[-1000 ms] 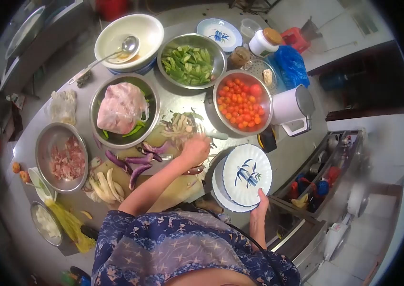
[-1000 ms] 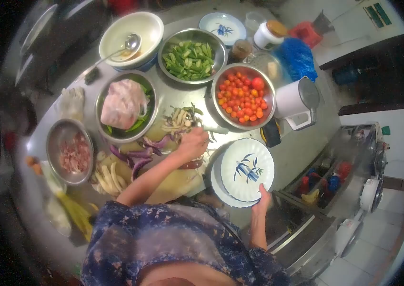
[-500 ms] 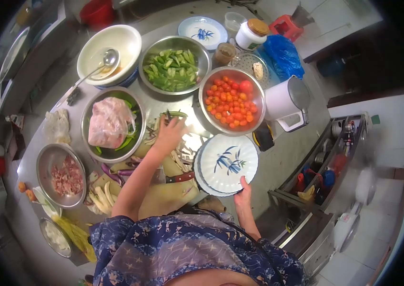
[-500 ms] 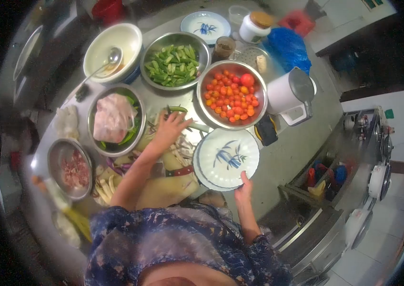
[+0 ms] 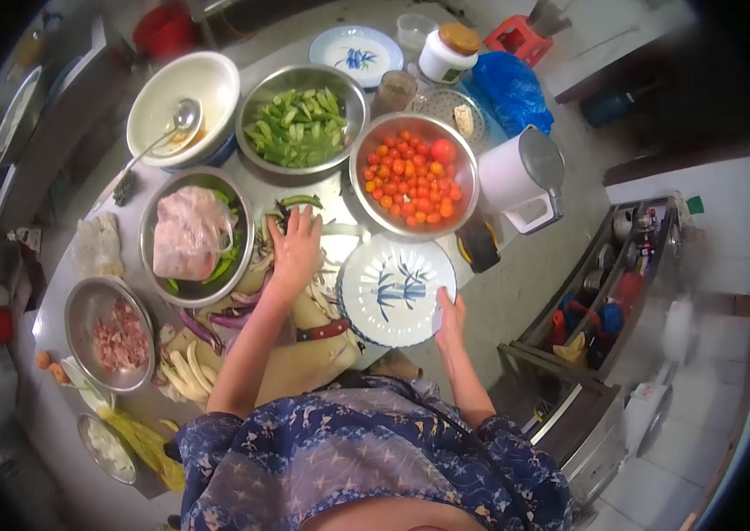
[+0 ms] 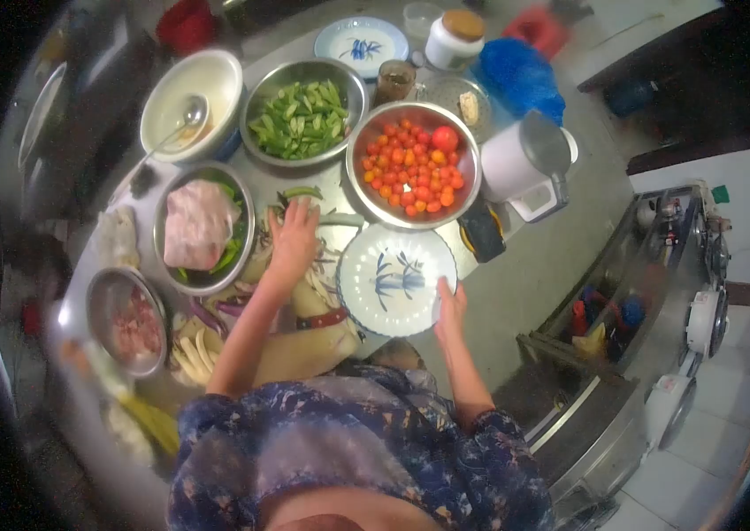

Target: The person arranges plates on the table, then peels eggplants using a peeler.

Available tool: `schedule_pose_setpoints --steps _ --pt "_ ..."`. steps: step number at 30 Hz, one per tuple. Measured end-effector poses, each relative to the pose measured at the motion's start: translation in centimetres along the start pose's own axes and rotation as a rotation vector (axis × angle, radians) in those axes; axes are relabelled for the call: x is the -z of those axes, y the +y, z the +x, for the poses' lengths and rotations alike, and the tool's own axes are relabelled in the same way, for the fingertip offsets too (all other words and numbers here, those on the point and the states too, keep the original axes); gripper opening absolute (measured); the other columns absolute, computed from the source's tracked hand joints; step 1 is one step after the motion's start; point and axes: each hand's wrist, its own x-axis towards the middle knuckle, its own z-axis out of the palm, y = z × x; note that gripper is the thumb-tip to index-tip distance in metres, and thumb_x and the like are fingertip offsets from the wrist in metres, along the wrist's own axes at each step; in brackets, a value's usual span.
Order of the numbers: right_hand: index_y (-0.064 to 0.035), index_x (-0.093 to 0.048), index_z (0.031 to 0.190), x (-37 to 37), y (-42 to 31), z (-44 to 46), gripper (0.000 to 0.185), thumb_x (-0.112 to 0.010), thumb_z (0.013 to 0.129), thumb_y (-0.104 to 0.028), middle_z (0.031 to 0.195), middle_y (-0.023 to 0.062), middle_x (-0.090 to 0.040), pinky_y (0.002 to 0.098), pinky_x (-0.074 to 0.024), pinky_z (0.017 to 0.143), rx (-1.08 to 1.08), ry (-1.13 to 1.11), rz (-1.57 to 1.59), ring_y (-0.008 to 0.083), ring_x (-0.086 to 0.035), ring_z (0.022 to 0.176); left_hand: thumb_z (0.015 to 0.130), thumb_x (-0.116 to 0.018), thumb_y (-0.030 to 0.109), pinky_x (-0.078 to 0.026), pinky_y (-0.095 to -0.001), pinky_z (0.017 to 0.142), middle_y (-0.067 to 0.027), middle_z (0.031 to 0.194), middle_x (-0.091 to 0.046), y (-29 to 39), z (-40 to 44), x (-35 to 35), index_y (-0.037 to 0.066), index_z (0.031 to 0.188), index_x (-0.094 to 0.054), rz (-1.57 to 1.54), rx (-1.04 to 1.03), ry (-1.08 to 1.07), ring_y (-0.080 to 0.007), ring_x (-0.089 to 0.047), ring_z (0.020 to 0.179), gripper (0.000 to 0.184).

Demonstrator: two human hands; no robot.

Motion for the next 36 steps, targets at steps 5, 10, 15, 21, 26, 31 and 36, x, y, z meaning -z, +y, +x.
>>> schedule_pose_setpoints --steps 5,10,15,21,26,31,36 --pt "0.0027 -0.065 0.110 -0.1 1.2 2.6 0.024 -0.067 0.091 -0.013 0.104 0.0104 -0.062 0.0341 -0.0456 0.086 0.274 0.040 -0.249 0.0193 -0.057 0.094 0.074 -0.067 0.011 -0.039 -0.0551 0.107 -0.0139 0.108 -0.059 0.0 -0.8 1.1 0.002 0.117 -0.063 -0.183 0.000 0.248 -0.0328 -0.058 0.111 0.044" --pt "0.0058 -0.064 0.104 -1.3 -0.9 3.3 0.024 -0.070 0.086 -0.010 0.099 0.0126 -0.059 0.0371 -0.0435 0.089 0.567 0.067 -0.718 0.0230 -0.055 0.094 0.072 -0.063 0.011 -0.046 -0.0444 0.078 -0.0119 0.088 -0.050 0.3 -2.4 -0.6 0.008 0.078 -0.058 -0.017 0.081 0.336 -0.0299 -0.055 0.089 0.009" --pt "0.0046 -0.061 0.099 0.6 -1.0 3.9 0.021 -0.071 0.084 -0.005 0.094 0.0099 -0.058 0.0346 -0.0451 0.082 0.516 -0.006 -0.732 0.0203 -0.055 0.089 0.072 -0.062 0.009 -0.037 -0.0576 0.101 -0.0168 0.108 -0.056 1.9 -5.5 3.5 0.004 0.090 -0.066 0.016 0.094 0.431 -0.0369 -0.053 0.111 0.019" --pt "-0.0003 -0.056 0.097 2.0 -1.2 3.2 0.015 -0.067 0.091 -0.008 0.089 0.0011 -0.052 0.0286 -0.0432 0.073 0.316 -0.052 -0.407 0.0121 -0.049 0.080 0.071 -0.065 0.007 -0.039 -0.0540 0.100 -0.0145 0.110 -0.056 -1.0 -11.1 6.3 0.006 0.096 -0.066 -0.109 0.247 0.548 -0.0348 -0.053 0.109 0.025" --pt "-0.0004 -0.055 0.102 3.1 -0.9 2.6 0.016 -0.062 0.096 -0.013 0.096 0.0027 -0.054 0.0298 -0.0450 0.079 0.366 -0.033 -0.380 0.0136 -0.051 0.087 0.075 -0.069 0.008 -0.041 -0.0488 0.092 -0.0136 0.112 -0.057 -8.4 -14.8 8.3 0.006 0.102 -0.065 -0.095 0.606 0.650 -0.0342 -0.053 0.110 0.026" --pt "0.0006 -0.055 0.110 2.4 -2.0 1.1 0.021 -0.061 0.097 -0.014 0.104 0.0057 -0.058 0.0327 -0.0470 0.087 0.292 0.012 -0.341 0.0163 -0.055 0.096 0.079 -0.075 0.020 -0.039 -0.0485 0.095 -0.0143 0.124 -0.055 -11.2 -13.3 10.6 0.008 0.124 -0.057 0.068 0.597 0.704 -0.0350 -0.049 0.120 0.049" --pt "0.0048 -0.054 0.120 0.3 -2.8 1.5 0.033 -0.068 0.092 -0.006 0.113 0.0119 -0.061 0.0336 -0.0495 0.089 0.190 -0.027 -0.323 0.0200 -0.061 0.099 0.080 -0.074 0.022 -0.036 -0.0514 0.100 -0.0165 0.128 -0.056 -13.0 -6.3 9.6 0.006 0.121 -0.056 0.215 0.435 0.688 -0.0356 -0.047 0.128 0.047"
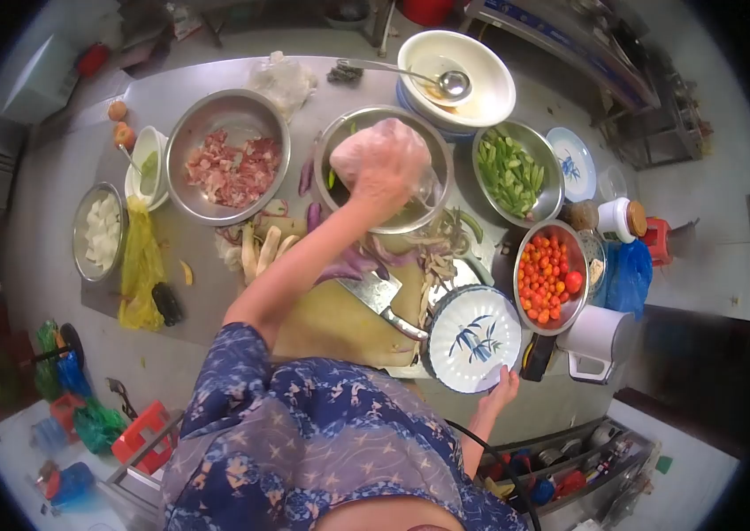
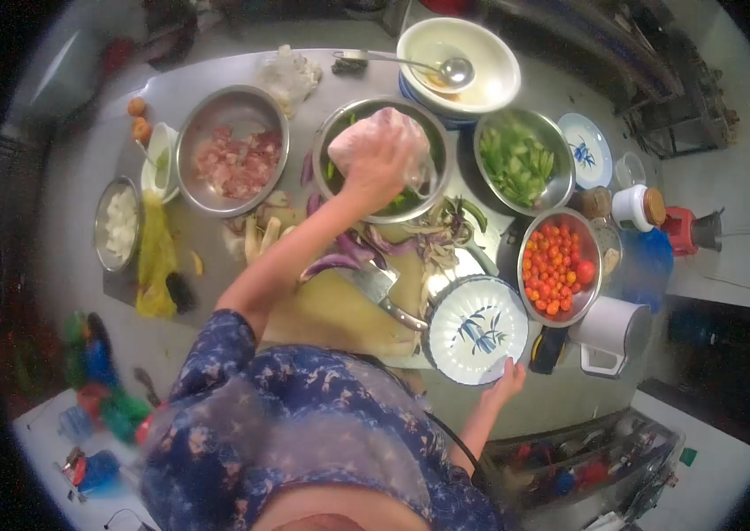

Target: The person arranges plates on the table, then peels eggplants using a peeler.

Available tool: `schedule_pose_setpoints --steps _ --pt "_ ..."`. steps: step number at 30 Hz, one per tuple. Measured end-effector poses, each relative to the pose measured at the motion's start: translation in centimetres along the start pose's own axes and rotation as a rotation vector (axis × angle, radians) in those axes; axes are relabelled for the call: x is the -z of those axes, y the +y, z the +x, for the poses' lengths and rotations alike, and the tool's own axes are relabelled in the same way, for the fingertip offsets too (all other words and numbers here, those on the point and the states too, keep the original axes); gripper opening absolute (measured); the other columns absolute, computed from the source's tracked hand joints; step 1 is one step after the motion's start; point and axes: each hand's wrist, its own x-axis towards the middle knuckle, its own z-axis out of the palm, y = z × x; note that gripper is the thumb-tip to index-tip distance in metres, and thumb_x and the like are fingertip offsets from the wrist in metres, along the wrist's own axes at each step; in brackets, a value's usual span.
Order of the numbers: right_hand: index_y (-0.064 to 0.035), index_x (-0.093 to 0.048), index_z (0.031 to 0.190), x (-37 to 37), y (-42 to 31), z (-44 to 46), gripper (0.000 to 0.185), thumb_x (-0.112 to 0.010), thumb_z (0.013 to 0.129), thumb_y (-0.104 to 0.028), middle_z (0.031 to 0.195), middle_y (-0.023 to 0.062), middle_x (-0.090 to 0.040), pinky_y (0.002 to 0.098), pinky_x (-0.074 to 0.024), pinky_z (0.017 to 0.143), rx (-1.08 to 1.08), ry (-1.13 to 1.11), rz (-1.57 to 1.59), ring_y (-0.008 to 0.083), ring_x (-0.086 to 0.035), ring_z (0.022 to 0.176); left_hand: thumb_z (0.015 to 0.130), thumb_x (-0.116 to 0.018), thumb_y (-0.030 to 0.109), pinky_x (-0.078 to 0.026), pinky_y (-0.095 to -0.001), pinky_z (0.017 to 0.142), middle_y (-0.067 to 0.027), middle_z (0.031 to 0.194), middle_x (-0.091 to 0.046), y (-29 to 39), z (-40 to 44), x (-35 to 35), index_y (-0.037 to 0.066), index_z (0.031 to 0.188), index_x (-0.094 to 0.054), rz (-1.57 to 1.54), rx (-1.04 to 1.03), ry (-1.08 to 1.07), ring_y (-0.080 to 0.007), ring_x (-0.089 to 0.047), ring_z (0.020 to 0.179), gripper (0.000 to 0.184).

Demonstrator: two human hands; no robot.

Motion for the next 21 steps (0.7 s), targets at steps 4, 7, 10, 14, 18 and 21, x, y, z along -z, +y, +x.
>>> schedule_pose_setpoints --steps 4,7,10,14,18,21 --pt "0.0082 -0.052 0.123 0.5 0.2 1.2 0.039 -0.070 0.090 -0.003 0.116 0.0150 -0.062 0.0332 -0.0508 0.087 -0.020 -0.039 -0.047 0.0209 -0.062 0.099 0.085 -0.066 0.020 -0.044 -0.0519 0.093 -0.0196 0.123 -0.061 -0.7 3.5 -1.8 0.004 0.118 -0.058 -0.136 0.062 -0.439 -0.0382 -0.056 0.118 0.037" --pt "0.0102 -0.051 0.125 0.8 1.2 1.5 0.042 -0.069 0.090 -0.003 0.116 0.0159 -0.063 0.0334 -0.0508 0.086 0.042 -0.076 -0.101 0.0209 -0.062 0.100 0.095 -0.052 0.020 -0.054 -0.0467 0.066 -0.0217 0.088 -0.069 -2.8 5.5 -2.1 0.004 0.095 -0.069 -0.298 0.279 -0.286 -0.0369 -0.069 0.080 0.024" --pt "0.0046 -0.059 0.113 0.2 1.5 0.8 0.027 -0.069 0.089 -0.001 0.098 0.0095 -0.067 0.0289 -0.0498 0.078 0.162 -0.041 -0.032 0.0155 -0.062 0.086 0.097 -0.051 0.021 -0.051 -0.0489 0.064 -0.0230 0.081 -0.066 -6.5 7.6 -2.5 0.004 0.090 -0.068 -0.507 0.400 -0.197 -0.0384 -0.066 0.075 0.025" --pt "0.0055 -0.058 0.117 0.1 1.1 0.3 0.031 -0.069 0.088 -0.001 0.098 0.0090 -0.067 0.0279 -0.0494 0.077 0.150 -0.062 -0.076 0.0135 -0.061 0.086 0.101 -0.047 0.022 -0.043 -0.0463 0.057 -0.0158 0.066 -0.058 -8.4 8.5 3.1 0.003 0.077 -0.061 -0.596 0.346 0.098 -0.0337 -0.054 0.056 0.033" --pt "0.0043 -0.058 0.116 0.9 1.1 1.1 0.031 -0.069 0.088 -0.002 0.093 0.0076 -0.067 0.0272 -0.0486 0.071 0.128 -0.078 -0.158 0.0125 -0.061 0.082 0.102 -0.050 0.028 -0.030 -0.0273 0.047 0.0016 0.061 -0.038 -10.0 10.1 8.4 0.012 0.075 -0.050 -0.698 0.357 0.011 -0.0089 -0.037 0.052 0.031" --pt "0.0030 -0.058 0.112 1.4 1.0 1.8 0.030 -0.071 0.088 -0.010 0.089 0.0065 -0.067 0.0284 -0.0471 0.066 0.257 -0.132 -0.419 0.0118 -0.060 0.077 0.104 -0.047 0.028 -0.020 -0.0225 0.045 0.0079 0.062 -0.033 -8.1 11.5 15.6 0.017 0.072 -0.039 -1.335 0.910 0.010 -0.0045 -0.026 0.050 0.035"
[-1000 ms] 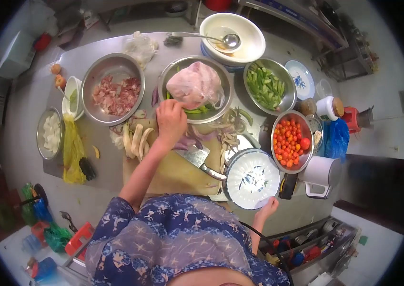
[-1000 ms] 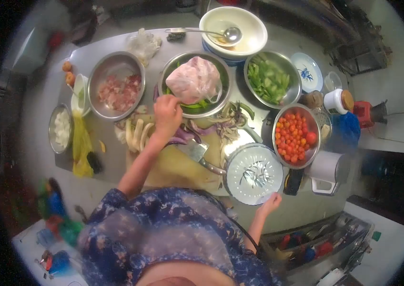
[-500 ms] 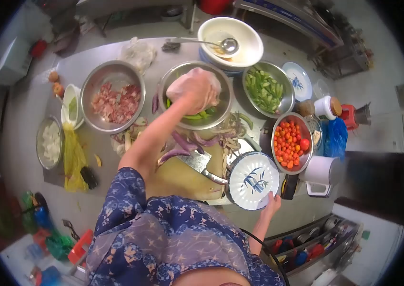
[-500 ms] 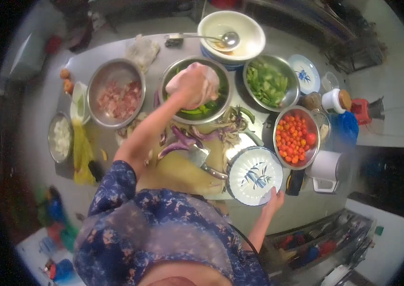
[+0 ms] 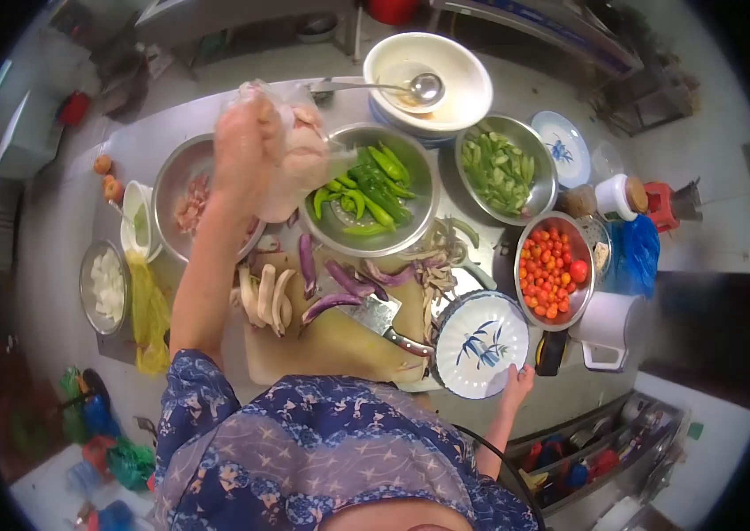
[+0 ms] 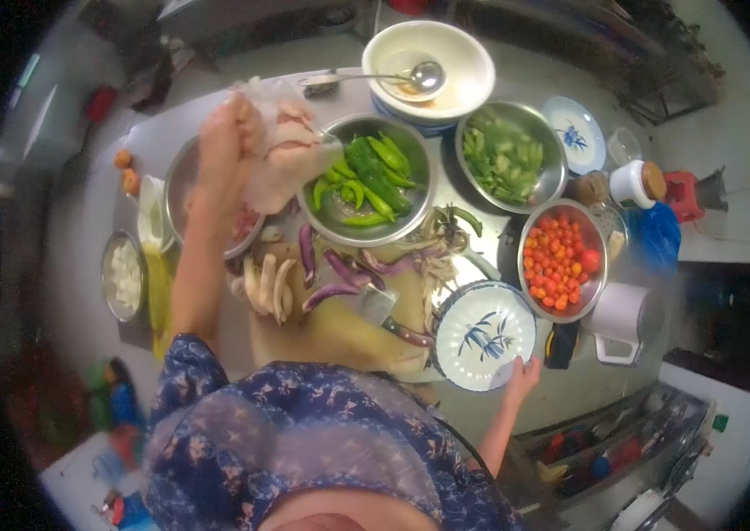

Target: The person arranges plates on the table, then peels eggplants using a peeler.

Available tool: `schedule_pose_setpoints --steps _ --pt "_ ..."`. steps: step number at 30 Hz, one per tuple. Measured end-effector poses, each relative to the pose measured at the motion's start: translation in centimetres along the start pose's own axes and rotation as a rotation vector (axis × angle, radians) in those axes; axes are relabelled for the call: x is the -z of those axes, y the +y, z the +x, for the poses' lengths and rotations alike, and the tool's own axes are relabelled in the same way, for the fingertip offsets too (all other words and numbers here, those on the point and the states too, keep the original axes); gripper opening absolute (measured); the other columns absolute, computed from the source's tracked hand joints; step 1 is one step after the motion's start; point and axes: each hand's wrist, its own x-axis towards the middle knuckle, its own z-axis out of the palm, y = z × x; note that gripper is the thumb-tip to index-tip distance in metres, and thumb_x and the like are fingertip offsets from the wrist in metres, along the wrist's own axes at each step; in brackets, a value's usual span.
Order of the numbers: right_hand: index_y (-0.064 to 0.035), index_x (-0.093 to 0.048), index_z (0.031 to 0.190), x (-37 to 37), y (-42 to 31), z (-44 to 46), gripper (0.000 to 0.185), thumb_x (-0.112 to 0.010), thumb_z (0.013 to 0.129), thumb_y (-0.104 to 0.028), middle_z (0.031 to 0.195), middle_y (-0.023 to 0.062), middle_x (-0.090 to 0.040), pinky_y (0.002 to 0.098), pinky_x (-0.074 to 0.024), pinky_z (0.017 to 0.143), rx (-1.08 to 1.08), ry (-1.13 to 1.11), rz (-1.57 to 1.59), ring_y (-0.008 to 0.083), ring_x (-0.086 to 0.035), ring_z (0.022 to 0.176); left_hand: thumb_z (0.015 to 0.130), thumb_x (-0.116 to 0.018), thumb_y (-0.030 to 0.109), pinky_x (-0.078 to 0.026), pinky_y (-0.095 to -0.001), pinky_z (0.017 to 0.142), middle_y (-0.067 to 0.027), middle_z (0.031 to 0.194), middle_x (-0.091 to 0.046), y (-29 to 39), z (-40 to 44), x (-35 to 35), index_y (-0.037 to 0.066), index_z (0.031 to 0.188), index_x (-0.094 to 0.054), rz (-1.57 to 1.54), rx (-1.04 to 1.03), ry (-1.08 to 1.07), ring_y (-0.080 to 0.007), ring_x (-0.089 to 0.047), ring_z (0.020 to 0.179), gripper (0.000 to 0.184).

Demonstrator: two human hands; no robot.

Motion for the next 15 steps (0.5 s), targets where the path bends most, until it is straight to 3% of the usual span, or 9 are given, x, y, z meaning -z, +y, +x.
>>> schedule_pose_setpoints --steps 1,3,6,7,9,10,12,13,15 --pt "0.0030 -0.058 0.112 0.0 -0.9 0.2 0.030 -0.071 0.088 -0.010 0.089 0.0065 -0.067 0.0284 -0.0471 0.066 0.003 -0.025 -0.008 0.0118 -0.060 0.077 0.105 -0.046 0.027 -0.020 -0.0230 0.045 0.0080 0.062 -0.032 1.4 -0.6 1.1 0.017 0.072 -0.038 -0.027 -0.012 0.011 -0.0046 -0.025 0.050 0.036" --pt "0.0072 -0.057 0.114 0.1 -2.6 0.3 0.037 -0.072 0.087 -0.012 0.093 0.0098 -0.065 0.0320 -0.0494 0.076 0.054 -0.016 -0.572 0.0166 -0.060 0.085 0.106 -0.044 0.027 -0.021 -0.0236 0.044 0.0081 0.061 -0.031 3.9 -2.3 4.4 0.017 0.072 -0.037 -0.040 -0.022 0.055 -0.0047 -0.025 0.049 0.036" --pt "0.0064 -0.058 0.107 0.5 -1.2 1.7 0.033 -0.071 0.087 -0.016 0.092 0.0080 -0.063 0.0346 -0.0497 0.077 0.053 -0.039 -0.494 0.0184 -0.060 0.083 0.106 -0.046 0.026 -0.020 -0.0234 0.045 0.0079 0.061 -0.030 7.3 -5.8 10.2 0.017 0.072 -0.038 -0.085 -0.044 0.131 -0.0043 -0.026 0.049 0.035" --pt "0.0064 -0.058 0.107 0.9 0.2 2.5 0.033 -0.071 0.087 -0.016 0.092 0.0080 -0.063 0.0346 -0.0497 0.077 0.058 -0.061 -0.500 0.0184 -0.060 0.083 0.105 -0.046 0.026 -0.019 -0.0242 0.044 0.0074 0.060 -0.029 8.2 -7.5 11.6 0.016 0.070 -0.038 -0.055 -0.021 0.249 -0.0045 -0.024 0.048 0.037" --pt "0.0042 -0.057 0.104 1.6 2.4 3.8 0.026 -0.068 0.089 -0.015 0.094 0.0086 -0.062 0.0349 -0.0501 0.078 -0.139 -0.100 -0.242 0.0198 -0.060 0.083 0.105 -0.046 0.025 -0.018 -0.0251 0.043 0.0069 0.058 -0.028 8.9 -10.5 13.6 0.014 0.069 -0.039 -0.025 0.005 0.378 -0.0048 -0.023 0.047 0.039" --pt "0.0042 -0.057 0.104 1.4 1.8 3.7 0.026 -0.068 0.089 -0.015 0.094 0.0086 -0.062 0.0349 -0.0501 0.078 -0.136 -0.110 -0.247 0.0198 -0.060 0.083 0.105 -0.046 0.026 -0.019 -0.0247 0.042 0.0069 0.058 -0.030 8.8 -11.9 14.3 0.015 0.069 -0.039 0.018 0.012 0.424 -0.0049 -0.024 0.046 0.039" --pt "0.0012 -0.057 0.105 0.9 0.1 3.1 0.021 -0.064 0.091 -0.012 0.099 0.0086 -0.062 0.0351 -0.0501 0.082 -0.196 -0.086 0.158 0.0209 -0.061 0.088 0.105 -0.047 0.026 -0.020 -0.0242 0.041 0.0069 0.057 -0.031 7.9 -13.8 16.0 0.015 0.069 -0.040 0.056 0.017 0.469 -0.0051 -0.026 0.045 0.039" --pt "0.0012 -0.057 0.105 0.7 -0.2 3.2 0.021 -0.064 0.091 -0.012 0.099 0.0086 -0.062 0.0351 -0.0501 0.082 -0.189 -0.088 0.159 0.0209 -0.061 0.088 0.105 -0.047 0.026 -0.020 -0.0238 0.041 0.0068 0.057 -0.032 6.7 -14.4 17.1 0.015 0.069 -0.041 0.137 0.035 0.531 -0.0053 -0.027 0.045 0.038" --pt "-0.0001 -0.056 0.110 0.3 -0.8 3.1 0.021 -0.061 0.092 -0.009 0.103 0.0073 -0.061 0.0345 -0.0498 0.084 -0.239 -0.094 0.490 0.0206 -0.061 0.093 0.105 -0.047 0.026 -0.021 -0.0233 0.041 0.0068 0.057 -0.034 4.5 -15.6 20.0 0.015 0.069 -0.042 0.212 0.050 0.589 -0.0054 -0.029 0.045 0.038"
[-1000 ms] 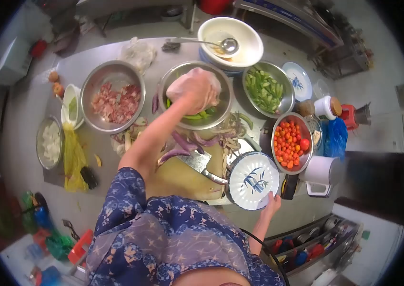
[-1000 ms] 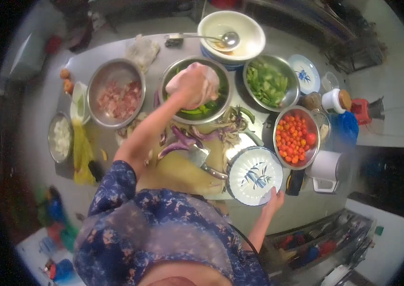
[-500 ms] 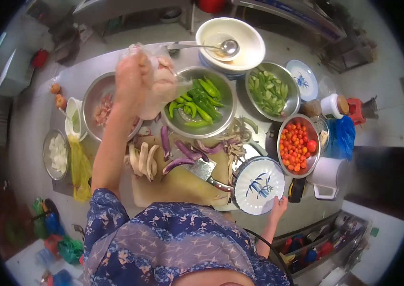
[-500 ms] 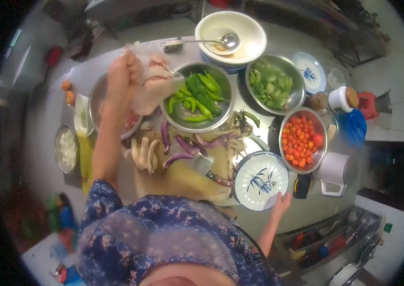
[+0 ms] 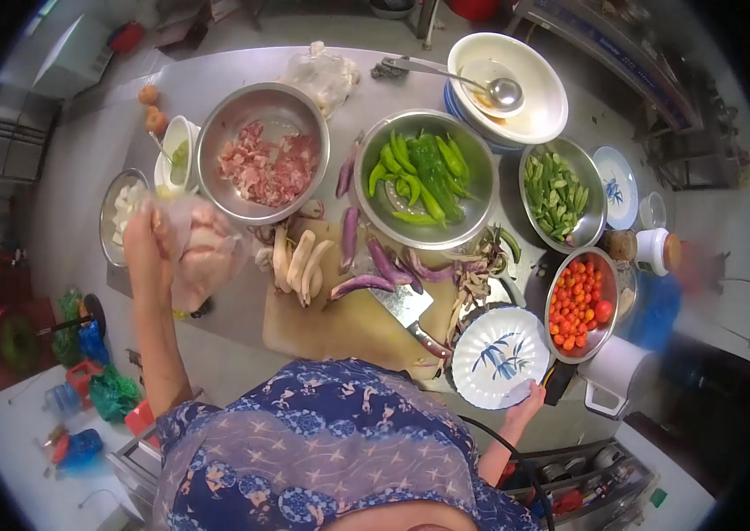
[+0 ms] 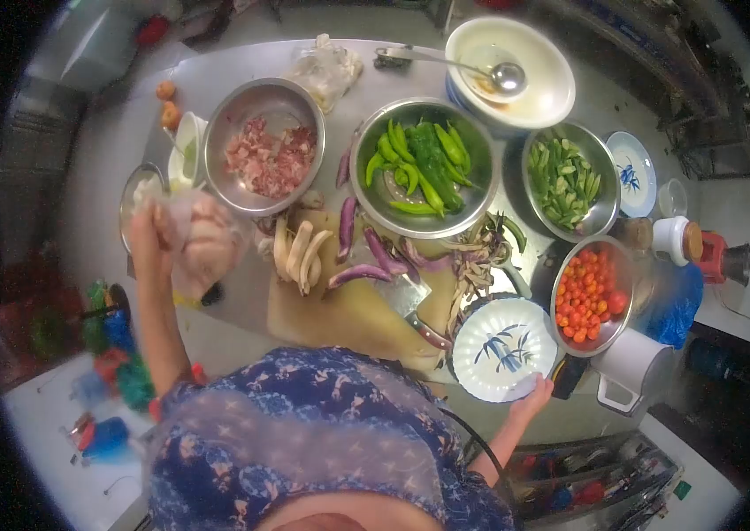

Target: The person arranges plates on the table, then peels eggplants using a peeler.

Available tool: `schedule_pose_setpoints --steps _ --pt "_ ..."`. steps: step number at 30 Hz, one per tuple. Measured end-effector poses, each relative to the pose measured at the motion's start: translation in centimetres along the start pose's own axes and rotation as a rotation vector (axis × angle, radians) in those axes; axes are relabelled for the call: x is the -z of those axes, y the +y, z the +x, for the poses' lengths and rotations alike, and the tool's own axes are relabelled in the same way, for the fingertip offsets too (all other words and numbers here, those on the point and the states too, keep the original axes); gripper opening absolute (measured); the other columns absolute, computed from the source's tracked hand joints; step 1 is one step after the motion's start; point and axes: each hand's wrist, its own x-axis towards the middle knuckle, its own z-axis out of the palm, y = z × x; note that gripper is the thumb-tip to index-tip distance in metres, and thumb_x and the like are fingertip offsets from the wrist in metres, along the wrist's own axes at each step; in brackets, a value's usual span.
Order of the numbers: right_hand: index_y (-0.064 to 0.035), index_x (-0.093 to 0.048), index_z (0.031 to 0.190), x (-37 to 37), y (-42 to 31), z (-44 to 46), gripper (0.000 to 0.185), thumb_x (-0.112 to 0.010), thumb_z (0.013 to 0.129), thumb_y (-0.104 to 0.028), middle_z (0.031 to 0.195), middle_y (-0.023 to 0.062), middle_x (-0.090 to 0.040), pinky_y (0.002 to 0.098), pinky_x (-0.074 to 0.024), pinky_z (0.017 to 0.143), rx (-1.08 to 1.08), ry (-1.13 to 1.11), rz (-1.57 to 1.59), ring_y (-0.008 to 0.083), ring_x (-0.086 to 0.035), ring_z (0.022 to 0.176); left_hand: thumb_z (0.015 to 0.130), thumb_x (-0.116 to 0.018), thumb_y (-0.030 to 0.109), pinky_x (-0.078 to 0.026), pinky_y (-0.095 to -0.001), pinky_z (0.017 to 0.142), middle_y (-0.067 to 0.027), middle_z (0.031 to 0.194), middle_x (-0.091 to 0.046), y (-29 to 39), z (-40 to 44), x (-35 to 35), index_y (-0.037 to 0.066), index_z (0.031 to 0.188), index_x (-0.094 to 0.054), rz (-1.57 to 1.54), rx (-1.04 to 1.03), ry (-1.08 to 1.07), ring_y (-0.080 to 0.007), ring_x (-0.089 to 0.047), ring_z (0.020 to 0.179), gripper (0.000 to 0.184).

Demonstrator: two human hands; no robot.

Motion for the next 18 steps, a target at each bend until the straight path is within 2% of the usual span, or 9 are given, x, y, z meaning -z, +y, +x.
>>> schedule_pose_setpoints --steps 6,9,11,12,13,15,16,17,18 --pt "0.0018 -0.056 0.122 -3.4 -2.6 -2.3 0.028 -0.058 0.098 -0.012 0.112 0.0080 -0.063 0.0341 -0.0496 0.087 0.026 0.038 0.031 0.0196 -0.061 0.100 0.103 -0.052 0.029 -0.026 -0.0230 0.042 0.0068 0.059 -0.037 -8.2 4.6 9.2 0.015 0.072 -0.045 -0.206 0.162 0.160 -0.0051 -0.033 0.047 0.035" --pt "0.0021 -0.056 0.126 -2.1 -2.7 -1.7 0.030 -0.058 0.100 -0.013 0.113 0.0071 -0.064 0.0330 -0.0496 0.087 0.037 0.017 -0.058 0.0178 -0.062 0.100 0.101 -0.054 0.027 -0.031 -0.0248 0.044 0.0046 0.062 -0.042 -12.1 7.0 11.8 0.013 0.075 -0.047 -0.189 0.050 0.344 -0.0073 -0.038 0.050 0.030" --pt "0.0025 -0.058 0.125 -0.9 -2.2 -1.8 0.029 -0.057 0.101 -0.014 0.110 0.0061 -0.065 0.0318 -0.0496 0.086 0.010 0.033 -0.024 0.0168 -0.062 0.099 0.099 -0.055 0.025 -0.035 -0.0258 0.048 0.0025 0.065 -0.046 -17.0 10.4 15.7 0.011 0.079 -0.051 0.229 -0.076 0.245 -0.0092 -0.043 0.054 0.025" --pt "0.0028 -0.059 0.125 -0.6 -2.0 -2.1 0.029 -0.057 0.101 -0.014 0.109 0.0063 -0.066 0.0317 -0.0499 0.085 0.007 0.033 -0.032 0.0171 -0.063 0.098 0.096 -0.054 0.022 -0.048 -0.0325 0.062 -0.0086 0.078 -0.059 -19.6 12.9 18.9 0.004 0.094 -0.061 0.415 -0.016 0.182 -0.0202 -0.058 0.066 0.019" --pt "0.0030 -0.060 0.124 0.0 -1.7 -2.2 0.029 -0.057 0.101 -0.014 0.108 0.0065 -0.066 0.0317 -0.0502 0.085 0.003 0.027 -0.043 0.0175 -0.063 0.096 0.096 -0.054 0.022 -0.048 -0.0325 0.062 -0.0086 0.078 -0.059 -19.2 12.7 17.6 0.004 0.094 -0.061 0.417 -0.015 0.166 -0.0202 -0.058 0.066 0.019" --pt "0.0043 -0.060 0.124 1.3 -1.5 -2.8 0.030 -0.057 0.101 -0.015 0.110 0.0078 -0.067 0.0324 -0.0508 0.085 -0.007 0.038 -0.067 0.0183 -0.064 0.095 0.093 -0.055 0.016 -0.050 -0.0422 0.086 -0.0204 0.100 -0.065 -17.4 10.6 14.5 0.000 0.115 -0.063 1.034 -0.330 0.299 -0.0328 -0.064 0.096 0.028" --pt "0.0056 -0.059 0.125 1.9 -1.2 -3.1 0.031 -0.057 0.101 -0.015 0.111 0.0091 -0.068 0.0331 -0.0514 0.085 -0.015 0.040 -0.090 0.0191 -0.065 0.095 0.089 -0.058 0.011 -0.041 -0.0486 0.103 -0.0262 0.120 -0.061 -13.4 7.0 9.1 -0.001 0.128 -0.059 1.301 -0.309 0.402 -0.0392 -0.056 0.119 0.041" --pt "0.0056 -0.059 0.125 2.3 -0.8 -3.5 0.031 -0.057 0.101 -0.015 0.111 0.0091 -0.068 0.0331 -0.0514 0.085 -0.017 0.050 -0.087 0.0191 -0.065 0.095 0.089 -0.058 0.011 -0.041 -0.0486 0.103 -0.0262 0.120 -0.061 -12.9 5.9 7.1 -0.001 0.128 -0.059 1.302 -0.315 0.393 -0.0392 -0.056 0.119 0.041" --pt "0.0066 -0.059 0.124 2.7 -0.7 -3.9 0.032 -0.057 0.101 -0.015 0.112 0.0106 -0.068 0.0334 -0.0518 0.085 -0.056 0.074 -0.056 0.0199 -0.066 0.095 0.088 -0.060 0.010 -0.042 -0.0479 0.102 -0.0236 0.120 -0.062 -12.7 5.4 5.7 0.000 0.126 -0.061 1.326 -0.619 0.364 -0.0379 -0.056 0.119 0.039"
